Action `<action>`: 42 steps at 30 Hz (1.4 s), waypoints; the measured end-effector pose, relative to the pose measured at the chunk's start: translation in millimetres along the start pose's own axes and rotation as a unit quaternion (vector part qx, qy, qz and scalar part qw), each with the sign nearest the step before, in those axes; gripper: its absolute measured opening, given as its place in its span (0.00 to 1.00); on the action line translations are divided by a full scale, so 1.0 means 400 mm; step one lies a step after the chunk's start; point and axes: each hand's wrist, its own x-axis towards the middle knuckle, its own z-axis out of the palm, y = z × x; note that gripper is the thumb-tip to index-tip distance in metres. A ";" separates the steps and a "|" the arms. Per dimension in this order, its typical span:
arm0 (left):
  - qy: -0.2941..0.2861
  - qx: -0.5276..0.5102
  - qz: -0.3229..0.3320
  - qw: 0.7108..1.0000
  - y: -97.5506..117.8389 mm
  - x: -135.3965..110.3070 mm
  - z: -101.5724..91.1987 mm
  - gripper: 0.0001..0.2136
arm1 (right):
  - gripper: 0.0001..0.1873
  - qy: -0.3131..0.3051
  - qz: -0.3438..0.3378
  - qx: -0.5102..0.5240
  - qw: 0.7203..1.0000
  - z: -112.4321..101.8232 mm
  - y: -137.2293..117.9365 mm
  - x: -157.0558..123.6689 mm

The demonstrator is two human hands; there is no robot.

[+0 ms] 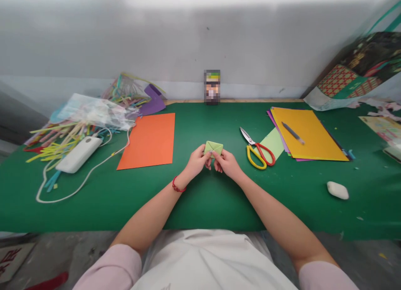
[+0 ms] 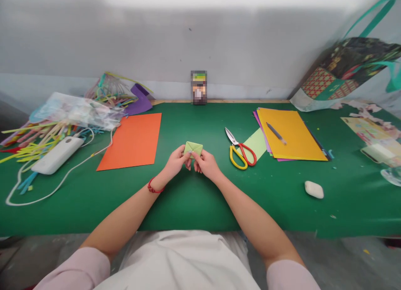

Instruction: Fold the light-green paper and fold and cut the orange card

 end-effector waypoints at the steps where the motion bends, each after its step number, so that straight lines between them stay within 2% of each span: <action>1: -0.001 0.004 0.005 1.000 0.001 -0.002 0.003 0.19 | 0.24 0.000 0.002 -0.001 1.000 -0.001 -0.002 -0.001; 4: 0.008 0.039 0.020 0.999 0.001 -0.007 0.010 0.18 | 0.25 -0.007 0.022 0.018 1.000 -0.007 -0.005 0.000; 8: -0.005 0.143 0.037 0.989 -0.005 -0.013 0.010 0.16 | 0.26 0.007 0.043 0.067 0.997 -0.017 -0.007 0.007; 13: 0.012 0.192 0.055 0.980 -0.008 -0.017 0.003 0.20 | 0.27 0.001 0.052 0.074 0.996 -0.018 -0.011 0.006; 20: 0.004 0.142 0.031 0.989 0.017 -0.024 0.008 0.22 | 0.26 -0.013 0.044 0.047 0.998 -0.018 -0.010 0.001; 27: 0.025 0.104 0.016 0.994 0.034 -0.030 0.008 0.21 | 0.27 -0.026 0.033 0.035 0.999 -0.014 -0.009 0.002; 33: 0.014 0.034 -0.006 0.999 0.021 -0.022 0.013 0.24 | 0.28 -0.007 -0.003 0.002 1.000 -0.018 -0.014 0.002; 38: -0.005 -0.017 -0.038 0.999 0.019 -0.017 0.005 0.25 | 0.23 0.038 -0.057 -0.077 0.995 -0.015 -0.022 -0.018; 42: -0.015 -0.033 -0.039 0.999 0.021 -0.018 0.001 0.25 | 0.19 0.057 -0.080 -0.132 0.986 -0.013 -0.028 -0.031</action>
